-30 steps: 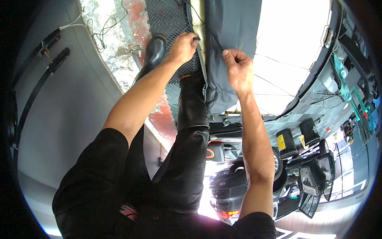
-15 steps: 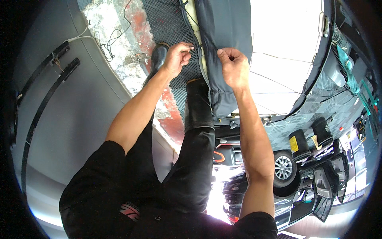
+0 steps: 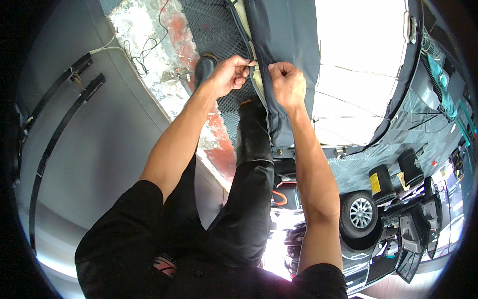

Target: The person threads a black cord through the edges of a car seat cover and around metal fasteners on the seat's underside, pulling the cord tight to secure the upholstery.

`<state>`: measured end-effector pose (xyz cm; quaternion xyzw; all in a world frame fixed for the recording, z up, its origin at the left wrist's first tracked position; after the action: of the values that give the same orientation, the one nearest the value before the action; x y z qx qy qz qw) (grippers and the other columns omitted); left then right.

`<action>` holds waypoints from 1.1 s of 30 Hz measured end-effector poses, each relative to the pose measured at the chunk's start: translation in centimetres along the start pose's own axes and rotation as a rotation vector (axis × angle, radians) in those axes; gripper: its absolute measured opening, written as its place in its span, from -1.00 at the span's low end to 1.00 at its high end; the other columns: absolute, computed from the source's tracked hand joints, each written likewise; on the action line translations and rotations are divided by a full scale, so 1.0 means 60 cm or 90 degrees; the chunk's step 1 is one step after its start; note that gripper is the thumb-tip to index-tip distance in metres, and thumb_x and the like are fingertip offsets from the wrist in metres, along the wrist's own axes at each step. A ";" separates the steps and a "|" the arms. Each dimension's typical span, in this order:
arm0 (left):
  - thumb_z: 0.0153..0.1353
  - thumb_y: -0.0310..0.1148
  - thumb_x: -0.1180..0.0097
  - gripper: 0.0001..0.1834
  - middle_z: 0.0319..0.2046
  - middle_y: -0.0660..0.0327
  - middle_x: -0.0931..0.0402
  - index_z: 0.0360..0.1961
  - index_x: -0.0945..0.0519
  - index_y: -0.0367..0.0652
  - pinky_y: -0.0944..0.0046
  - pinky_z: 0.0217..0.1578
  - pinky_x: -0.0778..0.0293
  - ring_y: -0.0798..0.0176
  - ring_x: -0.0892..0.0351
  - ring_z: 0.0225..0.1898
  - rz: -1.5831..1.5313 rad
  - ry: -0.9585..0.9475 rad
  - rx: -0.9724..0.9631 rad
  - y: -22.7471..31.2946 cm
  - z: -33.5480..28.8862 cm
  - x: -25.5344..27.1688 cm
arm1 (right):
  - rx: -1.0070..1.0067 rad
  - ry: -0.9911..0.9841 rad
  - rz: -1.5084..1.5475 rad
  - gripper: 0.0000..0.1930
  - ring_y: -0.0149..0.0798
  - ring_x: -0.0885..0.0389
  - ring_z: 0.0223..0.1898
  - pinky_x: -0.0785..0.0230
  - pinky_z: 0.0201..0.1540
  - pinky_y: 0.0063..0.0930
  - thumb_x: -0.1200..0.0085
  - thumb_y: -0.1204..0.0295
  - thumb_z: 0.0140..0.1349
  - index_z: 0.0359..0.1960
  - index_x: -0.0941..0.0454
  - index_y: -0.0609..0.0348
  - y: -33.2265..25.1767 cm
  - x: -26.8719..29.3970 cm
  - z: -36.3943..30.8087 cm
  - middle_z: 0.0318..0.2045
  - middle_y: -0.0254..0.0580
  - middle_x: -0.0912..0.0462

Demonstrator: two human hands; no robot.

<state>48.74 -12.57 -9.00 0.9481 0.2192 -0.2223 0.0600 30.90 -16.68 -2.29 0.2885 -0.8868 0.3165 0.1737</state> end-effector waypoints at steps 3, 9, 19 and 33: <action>0.26 -0.31 0.05 -0.66 -0.53 0.34 -0.49 0.00 -0.57 -0.18 0.47 -0.66 -0.21 0.45 -0.31 -0.65 0.039 -0.015 0.012 0.023 -0.004 -0.013 | 0.006 0.010 -0.004 -0.71 -0.15 -0.67 -0.46 -0.46 -0.27 -0.32 -0.17 0.21 0.24 -0.30 -0.70 0.22 0.003 -0.004 0.006 -0.53 -0.09 -0.68; 0.44 -0.35 0.06 -0.78 -0.55 0.36 -0.53 -0.02 -0.56 -0.15 0.57 -0.59 -0.45 0.54 -0.49 -0.61 -0.202 -0.121 0.025 -0.008 0.030 -0.001 | 0.016 0.025 -0.024 -0.74 -0.11 -0.68 -0.44 -0.47 -0.25 -0.29 -0.17 0.20 0.23 -0.32 -0.72 0.14 0.003 -0.015 0.017 -0.52 -0.11 -0.69; 0.30 -0.24 -0.20 -0.82 -0.45 0.34 -0.59 -0.19 -0.63 -0.10 0.43 -0.42 -0.57 0.43 -0.57 -0.45 -0.172 -0.108 -0.015 -0.005 0.016 -0.052 | 0.064 -0.002 -0.033 -0.76 -0.14 -0.70 -0.42 -0.50 -0.24 -0.30 -0.16 0.19 0.22 -0.33 -0.73 0.07 0.006 -0.015 0.018 -0.49 -0.17 -0.71; 0.22 -0.30 -0.19 -0.77 -0.38 0.19 -0.60 -0.30 -0.61 -0.28 0.30 -0.31 -0.43 0.26 -0.53 -0.38 0.210 0.390 -0.444 0.035 -0.033 -0.172 | 0.138 0.009 -0.044 -0.77 -0.04 -0.70 -0.32 -0.49 -0.18 -0.23 -0.18 0.18 0.17 -0.34 -0.74 0.02 -0.025 0.031 0.045 -0.43 -0.12 -0.72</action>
<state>42.17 -18.04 -2.56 0.9153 0.1352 0.1657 0.3413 30.08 -20.17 -2.69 0.3341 -0.8354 0.4065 0.1587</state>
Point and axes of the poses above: each hand's wrist, its own z-axis towards the middle knuckle, its own x-axis out of the back of the hand, y = z × x, the point moved 3 cm from there along z, towards the middle knuckle
